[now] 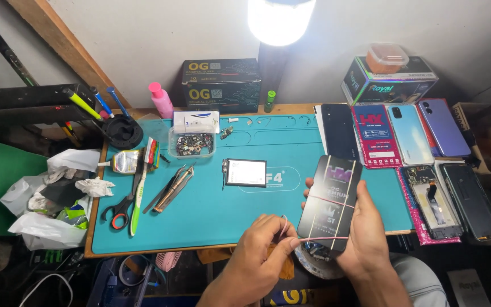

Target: Cleaning and inspecting a mobile phone frame and screen using a cloth at a repair station.

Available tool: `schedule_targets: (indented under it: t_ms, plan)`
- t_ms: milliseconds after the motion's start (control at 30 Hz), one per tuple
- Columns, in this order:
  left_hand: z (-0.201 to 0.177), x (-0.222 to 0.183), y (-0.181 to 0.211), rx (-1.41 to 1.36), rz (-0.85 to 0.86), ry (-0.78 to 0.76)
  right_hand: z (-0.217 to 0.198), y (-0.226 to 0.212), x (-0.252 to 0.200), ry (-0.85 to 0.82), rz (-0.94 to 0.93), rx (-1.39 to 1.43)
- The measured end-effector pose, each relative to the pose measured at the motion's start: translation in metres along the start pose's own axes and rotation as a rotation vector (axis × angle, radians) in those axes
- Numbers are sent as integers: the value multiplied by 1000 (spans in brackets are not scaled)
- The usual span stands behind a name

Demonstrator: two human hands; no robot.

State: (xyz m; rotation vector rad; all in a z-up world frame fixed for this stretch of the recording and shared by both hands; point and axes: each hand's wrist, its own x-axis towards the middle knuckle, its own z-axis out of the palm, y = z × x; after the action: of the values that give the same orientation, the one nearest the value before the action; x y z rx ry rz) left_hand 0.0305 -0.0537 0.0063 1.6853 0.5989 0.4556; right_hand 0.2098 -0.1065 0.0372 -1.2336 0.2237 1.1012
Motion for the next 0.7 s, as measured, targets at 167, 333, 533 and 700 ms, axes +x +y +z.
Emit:
schedule_targets:
  t_ms: [167,333,533,700]
  plan:
    - [30,-1,-9,-39,204,142,11,9,1,104,-294,149]
    - [31,-1,-3,88,316,251,11,11,-5,88,-354,183]
    - [10,-7,-11,145,213,316,1,-14,-13,25,-273,173]
    - [-6,-14,4,-104,-1,413,-19,-11,1,-87,-249,191]
